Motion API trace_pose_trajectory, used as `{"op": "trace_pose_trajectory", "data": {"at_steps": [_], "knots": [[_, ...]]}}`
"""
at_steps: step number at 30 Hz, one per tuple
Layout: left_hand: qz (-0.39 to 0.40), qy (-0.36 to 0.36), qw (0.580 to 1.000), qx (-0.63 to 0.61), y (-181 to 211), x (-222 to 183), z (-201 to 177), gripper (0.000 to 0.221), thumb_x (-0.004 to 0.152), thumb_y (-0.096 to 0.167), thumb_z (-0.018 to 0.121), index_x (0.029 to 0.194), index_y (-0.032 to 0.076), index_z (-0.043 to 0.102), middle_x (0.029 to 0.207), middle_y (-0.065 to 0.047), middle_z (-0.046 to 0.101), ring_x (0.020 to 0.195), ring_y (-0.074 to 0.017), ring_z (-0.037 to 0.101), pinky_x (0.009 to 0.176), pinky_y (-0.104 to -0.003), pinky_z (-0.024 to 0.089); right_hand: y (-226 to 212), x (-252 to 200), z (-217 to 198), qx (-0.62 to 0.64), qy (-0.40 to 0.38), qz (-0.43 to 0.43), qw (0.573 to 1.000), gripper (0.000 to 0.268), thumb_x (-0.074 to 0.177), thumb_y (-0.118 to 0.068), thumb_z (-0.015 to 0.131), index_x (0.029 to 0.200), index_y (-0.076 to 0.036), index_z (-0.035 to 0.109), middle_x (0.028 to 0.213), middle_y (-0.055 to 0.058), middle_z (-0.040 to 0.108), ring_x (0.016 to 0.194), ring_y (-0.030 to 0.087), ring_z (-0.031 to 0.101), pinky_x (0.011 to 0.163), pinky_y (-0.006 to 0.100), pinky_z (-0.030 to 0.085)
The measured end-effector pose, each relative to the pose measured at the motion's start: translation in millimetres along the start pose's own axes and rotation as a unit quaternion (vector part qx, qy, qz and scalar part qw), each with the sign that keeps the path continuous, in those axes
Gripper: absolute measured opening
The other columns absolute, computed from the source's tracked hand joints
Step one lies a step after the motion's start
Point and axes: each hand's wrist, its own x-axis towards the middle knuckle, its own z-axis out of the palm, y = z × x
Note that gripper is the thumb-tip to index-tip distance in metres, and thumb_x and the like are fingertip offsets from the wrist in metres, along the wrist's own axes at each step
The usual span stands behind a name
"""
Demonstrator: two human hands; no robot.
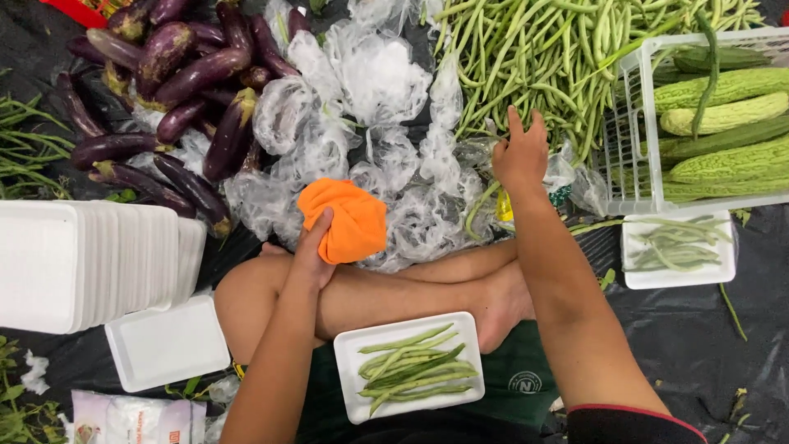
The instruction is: Cleaning and sorting green beans by wiping each one with a cloth before placing them on a tray.
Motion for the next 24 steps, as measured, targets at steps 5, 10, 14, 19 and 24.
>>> {"op": "trace_pose_trajectory", "data": {"at_steps": [5,10,14,19,24], "knots": [[-0.002,0.001,1.0,-0.004,3.7,-4.4,5.8,0.049,0.097,0.032,0.07,0.141,0.015,0.054,0.122,-0.008,0.067,0.107,-0.0256,0.069,0.09,-0.039,0.059,2.2,4.5,-2.9,0.026,0.004,0.025,0.999,0.049,0.103,-0.005,0.059,0.15,-0.001,0.05,0.145,0.033,0.039,0.13,0.05,0.052,0.092,0.061,0.055],[-0.007,-0.005,1.0,-0.002,3.8,-4.4,5.3,0.051,0.097,0.032,0.071,0.142,0.015,0.054,0.123,-0.008,0.067,0.108,-0.0255,0.069,0.09,-0.039,0.059,9.6,-0.4,0.0,0.038,0.008,0.025,0.999,0.039,0.109,-0.007,0.051,0.146,0.0,0.054,0.142,0.029,0.047,0.132,0.047,0.051,0.104,0.063,0.045],[-0.011,0.001,1.0,0.003,6.8,-7.4,11.5,0.054,0.097,0.032,0.071,0.144,0.014,0.052,0.126,-0.009,0.065,0.111,-0.0271,0.067,0.093,-0.04,0.058,23.2,-2.4,3.4,0.091,0.017,0.046,0.995,0.027,0.111,-0.015,0.051,0.133,-0.005,0.065,0.131,0.018,0.057,0.122,0.038,0.061,0.097,0.055,0.054],[-0.005,0.002,1.0,0.011,2.3,-5.1,9.6,0.06,0.096,0.033,0.074,0.147,0.013,0.05,0.127,-0.01,0.065,0.112,-0.0284,0.067,0.094,-0.041,0.057,40.1,-19.3,-3.4,0.155,0.018,0.066,0.986,0.018,0.107,-0.007,0.058,0.121,-0.006,0.07,0.118,0.015,0.059,0.108,0.042,0.066,0.083,0.053,0.06],[0.007,-0.016,1.0,0.013,-1.4,-1.8,8.0,0.058,0.095,0.032,0.076,0.144,0.013,0.052,0.127,-0.01,0.065,0.112,-0.0267,0.067,0.095,-0.042,0.058,77.8,-33.7,24.3,0.161,-0.077,0.121,0.977,0.01,0.1,-0.019,0.066,0.1,-0.024,0.074,0.099,0.001,0.071,0.091,0.025,0.072,0.07,0.041,0.061]]}}
